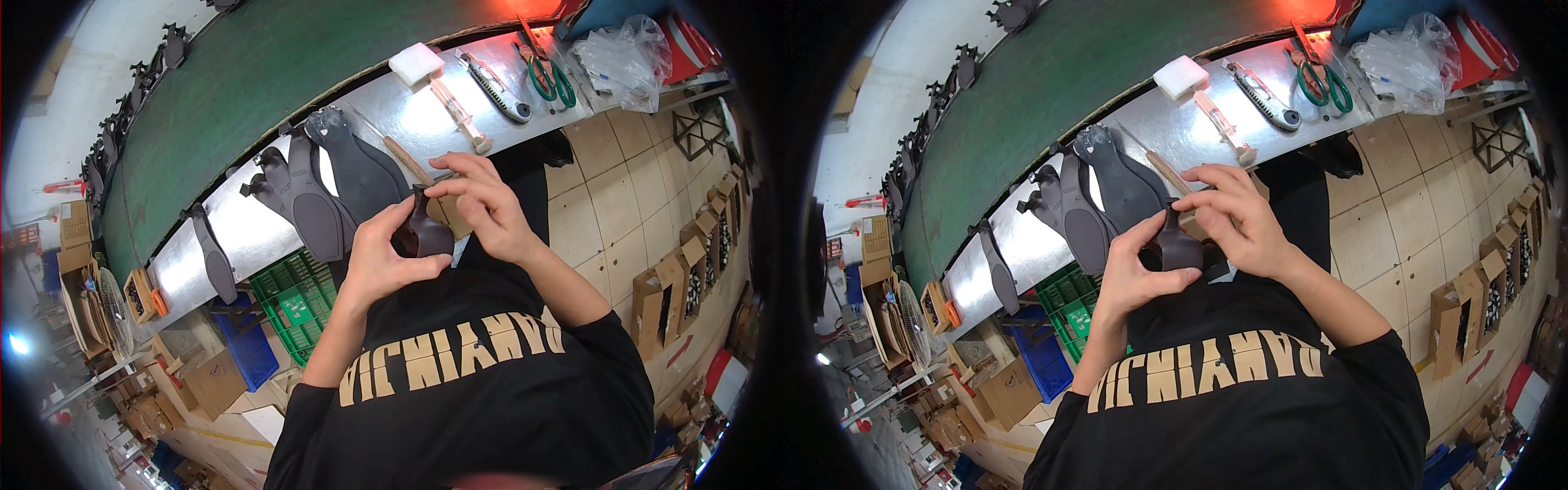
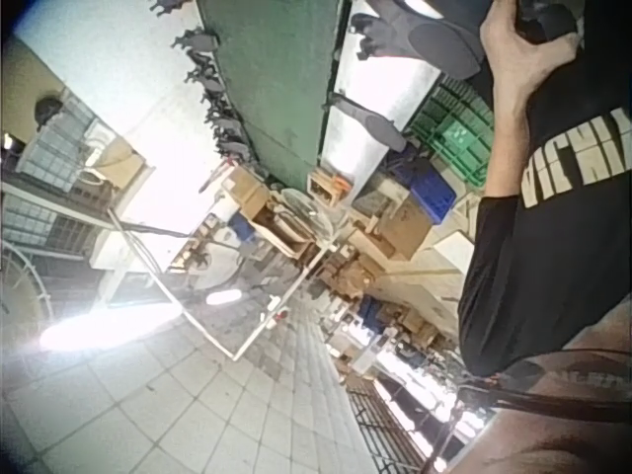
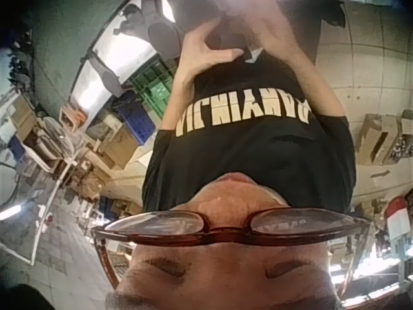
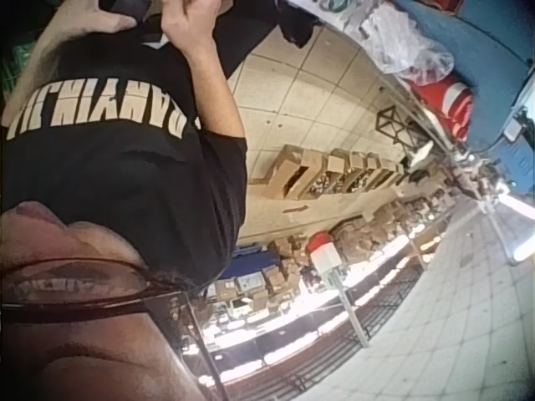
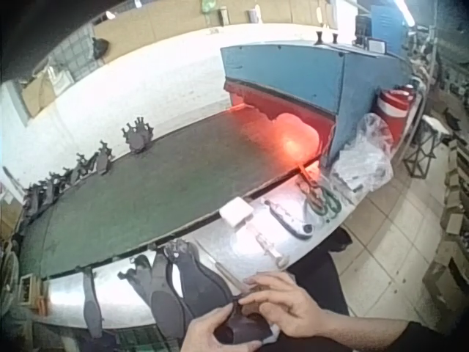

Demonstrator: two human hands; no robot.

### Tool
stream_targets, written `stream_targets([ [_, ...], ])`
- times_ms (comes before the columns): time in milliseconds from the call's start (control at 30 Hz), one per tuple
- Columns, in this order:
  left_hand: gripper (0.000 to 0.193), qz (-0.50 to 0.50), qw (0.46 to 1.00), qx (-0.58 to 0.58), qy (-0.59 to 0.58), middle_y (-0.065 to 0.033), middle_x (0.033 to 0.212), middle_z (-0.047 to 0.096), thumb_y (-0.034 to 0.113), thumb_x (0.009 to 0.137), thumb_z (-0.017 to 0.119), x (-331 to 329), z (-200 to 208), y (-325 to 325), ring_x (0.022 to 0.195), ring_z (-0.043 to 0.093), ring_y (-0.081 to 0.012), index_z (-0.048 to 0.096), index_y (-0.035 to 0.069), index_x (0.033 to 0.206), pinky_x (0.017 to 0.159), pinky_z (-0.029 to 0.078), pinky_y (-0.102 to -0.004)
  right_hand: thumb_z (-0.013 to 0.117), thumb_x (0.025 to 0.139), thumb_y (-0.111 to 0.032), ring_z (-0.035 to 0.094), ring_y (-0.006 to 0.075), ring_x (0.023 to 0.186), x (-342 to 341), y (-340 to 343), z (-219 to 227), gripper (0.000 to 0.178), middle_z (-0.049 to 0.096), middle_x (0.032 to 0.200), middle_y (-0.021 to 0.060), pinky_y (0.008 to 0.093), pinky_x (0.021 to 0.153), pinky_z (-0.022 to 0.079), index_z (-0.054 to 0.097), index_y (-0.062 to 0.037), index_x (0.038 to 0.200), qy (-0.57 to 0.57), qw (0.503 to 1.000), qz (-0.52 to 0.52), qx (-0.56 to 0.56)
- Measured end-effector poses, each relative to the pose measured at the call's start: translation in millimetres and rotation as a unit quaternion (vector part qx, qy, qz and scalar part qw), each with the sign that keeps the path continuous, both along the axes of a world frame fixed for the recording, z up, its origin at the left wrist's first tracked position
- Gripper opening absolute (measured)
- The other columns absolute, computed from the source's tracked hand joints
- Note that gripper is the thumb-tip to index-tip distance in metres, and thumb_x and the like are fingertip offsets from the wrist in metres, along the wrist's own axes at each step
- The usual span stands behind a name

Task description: Manually assemble components of a shoe by applying glue and attaching pieces.

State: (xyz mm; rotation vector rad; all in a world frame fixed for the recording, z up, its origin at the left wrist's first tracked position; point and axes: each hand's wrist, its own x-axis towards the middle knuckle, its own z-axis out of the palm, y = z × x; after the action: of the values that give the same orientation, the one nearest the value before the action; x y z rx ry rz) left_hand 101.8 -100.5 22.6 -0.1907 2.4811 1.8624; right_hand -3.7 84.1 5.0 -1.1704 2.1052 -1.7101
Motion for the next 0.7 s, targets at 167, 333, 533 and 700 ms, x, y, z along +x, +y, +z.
stream_targets([
  [167,0.077,0.008,0.994,-0.109,0.022,-0.0135,0.090,0.065,0.030,0.058,0.086,3.8,9.0,7.6,0.075,0.066,-0.0226,0.061,-0.010,0.118,0.072,0.053,-0.0317,0.052,0.102,-0.026,0.048,0.0284,0.127,-1.8,-0.8,6.1,0.030,0.061,0.129,0.0152,0.0418,0.106,0.037,0.073,-0.0050,0.103,-0.118,0.993,0.001,-0.019],
  [333,0.080,0.004,0.995,-0.092,0.024,-0.0140,0.097,0.066,0.029,0.058,0.086,3.0,13.2,5.6,0.081,0.067,-0.0236,0.059,-0.012,0.121,0.074,0.054,-0.0320,0.057,0.098,-0.030,0.046,0.0351,0.129,-1.3,3.8,11.7,0.028,0.058,0.134,0.0176,0.0443,0.108,0.035,0.076,-0.0090,0.098,0.042,0.999,-0.009,0.007],
  [533,0.079,-0.017,0.998,-0.044,0.038,-0.0149,0.103,0.066,0.025,0.057,0.086,5.0,3.7,-0.2,0.090,0.067,-0.0234,0.058,-0.012,0.122,0.081,0.052,-0.0315,0.063,0.092,-0.036,0.042,0.0410,0.132,-2.4,8.6,14.0,0.026,0.055,0.139,0.0167,0.0470,0.110,0.033,0.078,-0.0160,0.101,0.197,0.980,-0.016,0.036],
  [700,0.080,-0.026,0.999,-0.012,0.025,-0.0147,0.105,0.065,0.023,0.056,0.086,4.5,4.2,-2.7,0.094,0.065,-0.0225,0.057,-0.013,0.122,0.084,0.050,-0.0311,0.062,0.092,-0.036,0.042,0.0403,0.133,-3.9,10.8,15.6,0.027,0.053,0.142,0.0162,0.0472,0.110,0.033,0.078,-0.0172,0.102,0.216,0.976,-0.009,0.034],
])
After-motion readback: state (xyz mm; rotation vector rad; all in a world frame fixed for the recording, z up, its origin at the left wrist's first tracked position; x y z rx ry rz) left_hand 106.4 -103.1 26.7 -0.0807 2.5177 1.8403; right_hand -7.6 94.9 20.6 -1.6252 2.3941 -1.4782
